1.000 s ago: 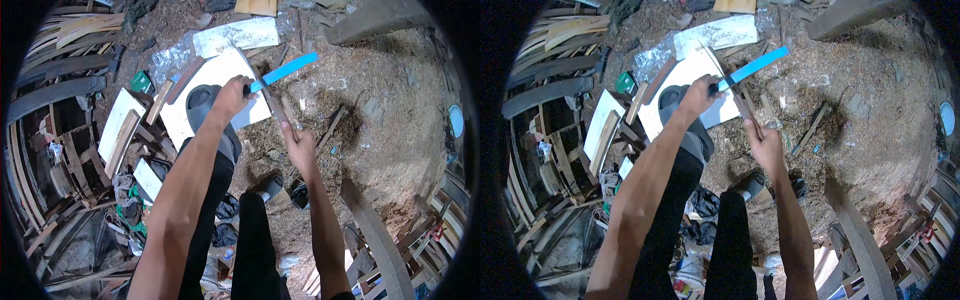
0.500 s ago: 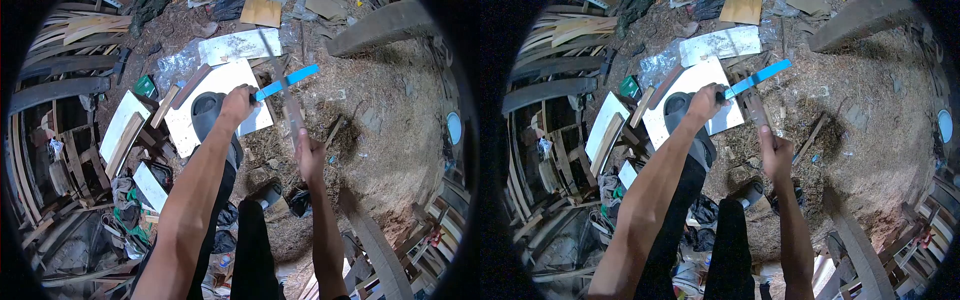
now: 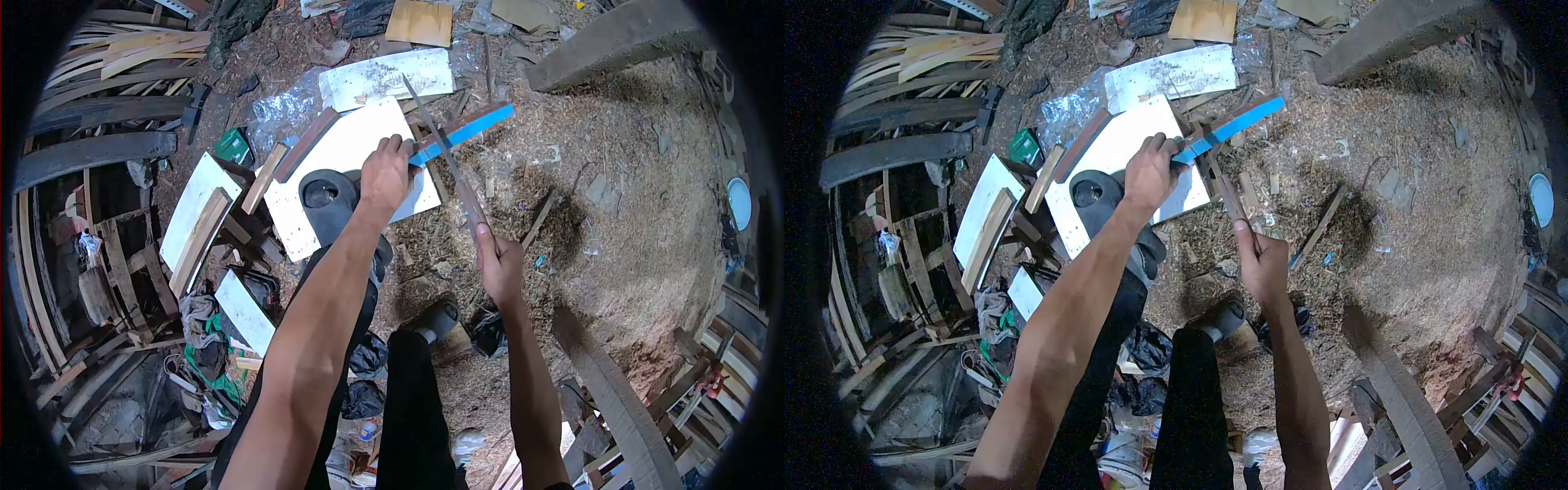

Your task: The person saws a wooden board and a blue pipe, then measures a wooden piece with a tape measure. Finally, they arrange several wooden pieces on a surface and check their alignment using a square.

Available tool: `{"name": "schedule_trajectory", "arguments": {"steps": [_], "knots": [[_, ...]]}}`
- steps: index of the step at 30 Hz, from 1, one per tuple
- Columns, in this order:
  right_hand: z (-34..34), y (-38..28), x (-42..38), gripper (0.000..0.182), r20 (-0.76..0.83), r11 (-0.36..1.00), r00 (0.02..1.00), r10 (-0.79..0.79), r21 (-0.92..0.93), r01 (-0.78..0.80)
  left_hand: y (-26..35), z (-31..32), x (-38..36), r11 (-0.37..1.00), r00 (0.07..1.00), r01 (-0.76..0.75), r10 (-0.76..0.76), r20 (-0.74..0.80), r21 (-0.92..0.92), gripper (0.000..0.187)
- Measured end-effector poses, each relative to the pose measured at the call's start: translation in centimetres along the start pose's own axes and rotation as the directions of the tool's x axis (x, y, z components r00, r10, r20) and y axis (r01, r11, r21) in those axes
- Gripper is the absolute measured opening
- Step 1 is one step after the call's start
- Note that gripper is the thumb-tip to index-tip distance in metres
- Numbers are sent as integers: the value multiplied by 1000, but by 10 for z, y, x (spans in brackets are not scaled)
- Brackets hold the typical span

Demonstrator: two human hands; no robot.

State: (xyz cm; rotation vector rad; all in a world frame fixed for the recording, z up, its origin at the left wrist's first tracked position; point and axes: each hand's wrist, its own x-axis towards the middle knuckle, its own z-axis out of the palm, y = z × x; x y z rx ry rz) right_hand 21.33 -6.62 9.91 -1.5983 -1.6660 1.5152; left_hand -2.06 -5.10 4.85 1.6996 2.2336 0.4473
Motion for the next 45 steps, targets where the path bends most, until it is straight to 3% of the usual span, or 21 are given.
{"name": "schedule_trajectory", "arguments": {"steps": [5,8,10,11,13,17,21,23,27,29,31,34,38,45], "knots": [[4,18,-2,53,28,998,998,57,32,-57,-3,10,-6,997,996,-59,55,-76,-53,33],[4,24,-2,58,58,996,995,82,35,-84,-3,16,-2,992,996,-72,65,-69,-104,26],[5,21,-2,58,58,992,993,106,57,-110,-2,23,0,945,984,42,-96,-150,-326,15],[6,19,-3,58,57,988,990,127,83,-132,-2,25,1,945,985,44,-96,-146,-324,15],[8,22,-4,58,78,981,985,153,108,-161,-1,31,4,874,944,191,-288,-159,-447,11],[11,26,-1,58,101,980,984,148,122,-160,-8,45,15,844,916,246,-363,-170,-476,19],[15,27,-1,58,93,980,985,148,117,-159,3,37,23,832,851,431,-503,-149,-350,32],[12,34,1,58,125,976,981,149,144,-166,10,32,26,712,740,612,-669,-69,-343,31],[12,35,4,57,126,982,988,92,155,-111,10,30,24,712,755,607,-655,-22,-353,28],[15,38,5,57,111,989,990,86,114,-99,1,42,16,901,870,303,-394,-297,-309,24],[17,36,8,58,114,987,989,99,118,-113,2,39,12,923,895,254,-337,-291,-290,19],[21,33,12,58,96,988,990,103,106,-113,-4,36,7,958,961,66,-136,-240,-279,17],[28,40,8,58,64,998,997,54,32,-56,-14,37,8,928,980,74,-135,-147,-364,24],[25,28,-6,59,71,994,992,103,-28,-101,-29,41,10,839,979,180,-202,14,-513,28]]}}
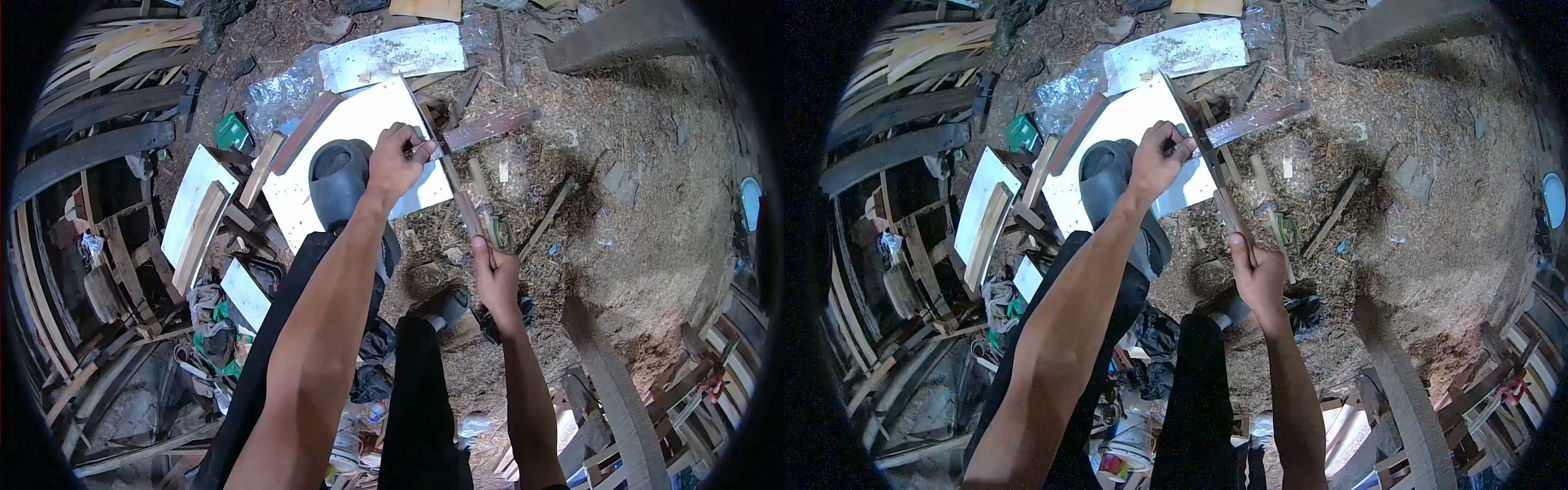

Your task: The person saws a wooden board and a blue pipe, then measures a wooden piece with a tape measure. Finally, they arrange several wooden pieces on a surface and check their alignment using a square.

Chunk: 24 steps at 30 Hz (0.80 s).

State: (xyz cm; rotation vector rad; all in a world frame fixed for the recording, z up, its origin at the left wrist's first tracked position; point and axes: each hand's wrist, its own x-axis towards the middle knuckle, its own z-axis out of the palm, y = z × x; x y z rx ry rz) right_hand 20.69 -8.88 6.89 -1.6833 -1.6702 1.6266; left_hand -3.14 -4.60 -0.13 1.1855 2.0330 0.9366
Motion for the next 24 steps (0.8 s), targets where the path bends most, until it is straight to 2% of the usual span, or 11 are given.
{"name": "schedule_trajectory", "arguments": {"steps": [6,8,10,12,14,16,17,18,20,21,24], "knots": [[3,-22,14,58,1,999,1000,-14,-51,14,1,1,-3,999,999,-30,30,-35,-15,28],[4,-21,13,57,-8,990,994,-107,-97,106,3,0,-2,1000,1000,-10,11,-21,21,28],[-1,-9,-7,56,29,984,997,-77,-159,81,3,0,-2,1000,1000,19,-19,-3,-2,28],[-4,-6,-25,55,-46,1000,999,-11,-19,10,5,-2,1,999,999,46,-46,7,-22,29],[-8,-12,-28,53,-2,999,999,41,-35,-41,8,-2,-2,998,998,65,-65,-6,-8,28],[-1,-23,-16,54,-76,993,997,0,-119,-9,2,1,-2,996,997,77,-76,22,-49,28],[2,-16,-3,55,-17,969,997,-75,-239,69,0,1,-2,999,999,39,-39,6,-17,28],[6,-22,8,55,-26,970,997,-72,-236,64,0,1,-1,1000,1000,-2,2,-11,20,28],[16,-40,20,57,-25,993,998,-58,-107,54,2,0,-2,1000,1000,1,-1,-19,25,29],[17,-37,19,58,-24,993,997,-67,-103,64,1,1,-2,1000,1000,24,-24,-11,-15,29],[7,-19,-13,60,-47,995,996,-79,-57,77,-7,3,1,998,1000,28,-29,-5,-50,29]]}}
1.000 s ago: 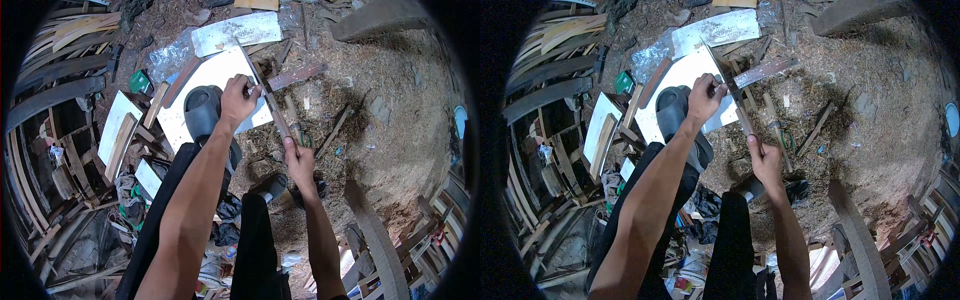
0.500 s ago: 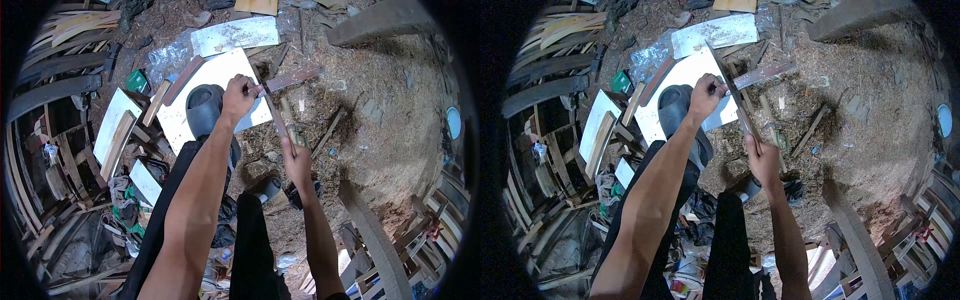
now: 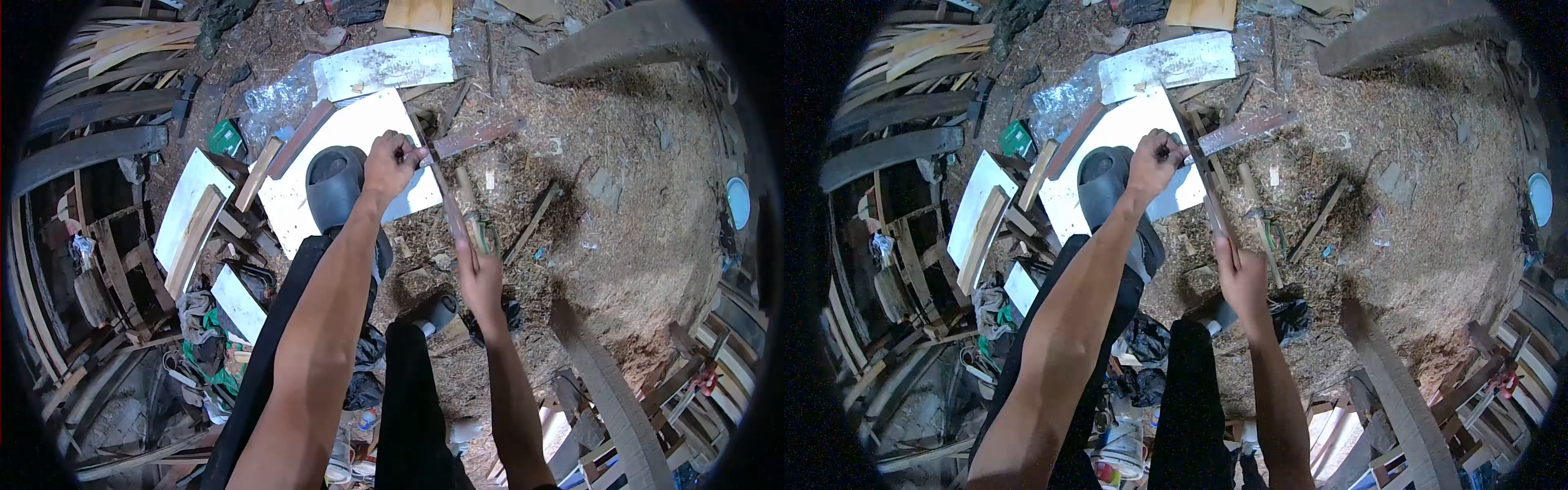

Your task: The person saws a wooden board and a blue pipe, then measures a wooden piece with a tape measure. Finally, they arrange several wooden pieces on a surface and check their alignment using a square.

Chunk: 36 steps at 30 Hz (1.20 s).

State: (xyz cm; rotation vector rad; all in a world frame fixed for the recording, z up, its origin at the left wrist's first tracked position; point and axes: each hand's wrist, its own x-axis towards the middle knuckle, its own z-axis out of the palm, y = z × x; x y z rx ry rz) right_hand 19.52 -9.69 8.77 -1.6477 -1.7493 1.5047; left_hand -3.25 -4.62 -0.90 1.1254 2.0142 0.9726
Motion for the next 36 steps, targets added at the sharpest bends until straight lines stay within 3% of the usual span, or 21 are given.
{"name": "schedule_trajectory", "arguments": {"steps": [6,9,13,17,19,25,28,30,34,36], "knots": [[-13,0,-18,51,27,986,999,33,-164,-28,3,1,-1,1000,1000,-13,13,1,-22,30],[5,-16,25,62,16,995,1000,2,-96,0,0,0,-1,995,995,-92,93,-34,23,29],[9,-18,28,64,-10,1000,1000,-3,-13,3,3,-2,-1,998,999,-51,51,6,-21,28],[-15,9,-23,63,25,998,999,28,-51,-26,4,2,-1,999,998,-40,40,-40,-17,28],[-22,10,-34,50,-1,997,999,45,-56,-45,0,2,-1,996,997,-65,62,-43,-62,28],[2,-19,31,68,14,997,1000,-14,-74,15,7,-3,-5,994,994,-99,101,-51,38,26],[7,-27,40,60,48,996,996,74,-59,-71,7,-1,-2,994,991,-111,112,-68,18,33],[5,-11,16,67,5,999,999,44,-9,-44,4,-3,-1,999,1000,-14,14,-2,-31,34],[-19,5,-34,61,-46,999,999,-11,-48,9,6,0,-3,992,999,-31,27,-40,-119,32],[-23,8,-39,53,42,984,985,166,-71,-163,4,-1,-4,998,998,-25,22,-59,-60,31]]}}
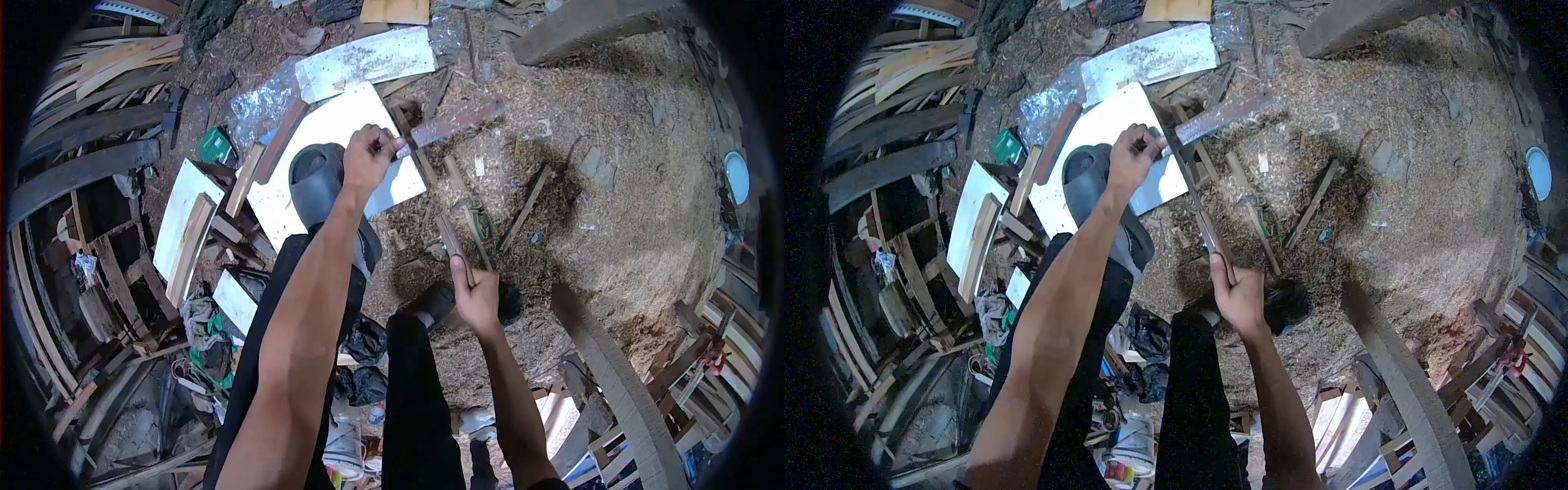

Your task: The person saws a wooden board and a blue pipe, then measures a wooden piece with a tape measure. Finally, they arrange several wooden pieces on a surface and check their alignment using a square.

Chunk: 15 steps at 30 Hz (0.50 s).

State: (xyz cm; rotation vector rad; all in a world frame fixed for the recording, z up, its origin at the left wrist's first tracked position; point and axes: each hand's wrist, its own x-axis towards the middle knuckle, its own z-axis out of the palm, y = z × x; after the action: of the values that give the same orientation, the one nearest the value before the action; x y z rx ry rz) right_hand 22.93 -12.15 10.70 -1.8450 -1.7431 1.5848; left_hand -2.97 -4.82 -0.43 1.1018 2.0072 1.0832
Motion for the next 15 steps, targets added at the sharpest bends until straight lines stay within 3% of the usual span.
{"name": "schedule_trajectory", "arguments": {"steps": [4,7,10,12,15], "knots": [[9,-7,15,51,-48,989,988,-147,-25,146,-1,0,3,999,999,-33,33,-23,12,30],[16,-41,53,55,-25,994,996,-85,-68,83,-4,3,1,996,999,-35,36,21,-78,29],[20,-40,66,56,-16,995,996,-85,-48,84,-5,3,4,997,996,-82,82,-27,6,30],[23,-38,67,57,-7,994,994,-112,-14,112,-7,1,2,992,1000,-7,10,20,-129,31],[20,-38,65,56,4,996,997,-82,-25,82,-12,4,4,996,997,-77,76,-28,-38,32]]}}
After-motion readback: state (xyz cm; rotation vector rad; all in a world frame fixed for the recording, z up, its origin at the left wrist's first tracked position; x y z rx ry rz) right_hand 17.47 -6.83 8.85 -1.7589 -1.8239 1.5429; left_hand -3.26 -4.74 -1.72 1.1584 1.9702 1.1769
